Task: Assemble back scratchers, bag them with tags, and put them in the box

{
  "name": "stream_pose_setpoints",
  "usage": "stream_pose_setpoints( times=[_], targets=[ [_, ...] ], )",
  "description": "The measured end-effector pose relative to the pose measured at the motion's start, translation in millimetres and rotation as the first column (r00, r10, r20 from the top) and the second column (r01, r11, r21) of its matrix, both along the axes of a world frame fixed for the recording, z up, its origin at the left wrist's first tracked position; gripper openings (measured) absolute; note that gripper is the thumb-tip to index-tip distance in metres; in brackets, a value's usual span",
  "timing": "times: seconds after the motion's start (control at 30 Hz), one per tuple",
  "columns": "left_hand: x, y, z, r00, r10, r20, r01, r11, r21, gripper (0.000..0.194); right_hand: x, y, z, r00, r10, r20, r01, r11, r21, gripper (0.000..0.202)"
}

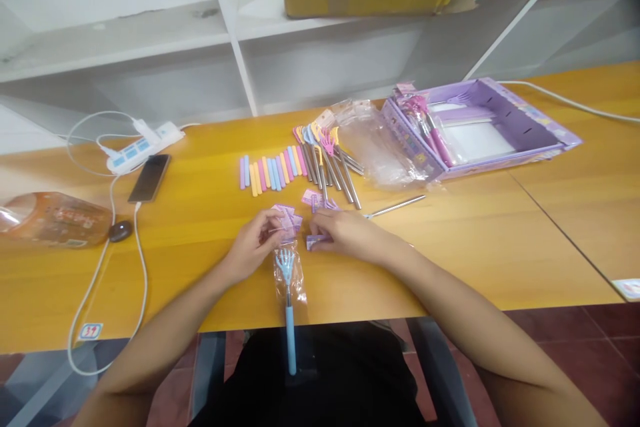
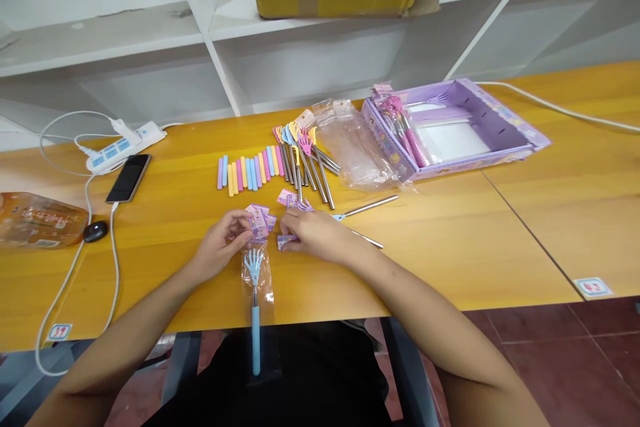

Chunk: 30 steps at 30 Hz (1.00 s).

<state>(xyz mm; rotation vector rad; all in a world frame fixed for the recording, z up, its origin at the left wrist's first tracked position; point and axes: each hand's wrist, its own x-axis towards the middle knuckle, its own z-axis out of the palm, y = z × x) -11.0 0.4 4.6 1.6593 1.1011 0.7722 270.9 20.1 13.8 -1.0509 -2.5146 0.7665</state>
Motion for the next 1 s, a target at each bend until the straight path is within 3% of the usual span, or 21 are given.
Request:
stream_pose_setpoints(
  times=[0.17,0.37,0.47,0.57,0.63,0.77,0.87,1.0],
  targets=[
    [-1,0,3.4,0.999,0.031,-0.019,-0.031,0.999,0.017,0.029,1,-1,8.5,0.985,0.000,-0.175,-0.014,0.997,-0.079,0.027],
    [-2,2,1.8,0.997,0.074,0.036,-0.072,0.996,-0.044,0.031,-3,-10,8.6,0.908,-0.094,-0.409,0.085,0.996,-0.042,0.025],
    [-3,3,0.2,0.993,0.078,0.087,-0.071,0.994,-0.082,0.031,-8,-13,7.1,0.876,0.089,-0.474,-0.068,0.996,0.062,0.014],
    [-2,4,0.4,0.992,0.072,0.104,-0.061,0.993,-0.100,0.031,-15,-14,4.3,0.888,0.278,-0.365,-0.195,0.949,0.248,0.012],
    [-2,4,1.6,0.992,0.070,0.102,-0.059,0.993,-0.100,0.031,-18,-15,1.1,0.916,0.305,-0.259,-0.197,0.907,0.372,0.019],
    [-1,3,7.0,0.995,0.032,0.093,-0.023,0.996,-0.090,0.036,-21,-14,-7.0,0.945,0.243,-0.220,-0.119,0.880,0.459,0.026],
    [-1,1,10.9,0.994,-0.065,0.083,0.068,0.997,-0.032,0.042,-20,-13,-12.3,0.940,0.163,-0.300,-0.013,0.894,0.447,0.019],
    [-2,-3,10.1,0.974,-0.168,0.149,0.180,0.982,-0.065,0.041,-19,-12,-14.5,0.916,0.069,-0.396,0.094,0.921,0.378,0.012]
  ],
)
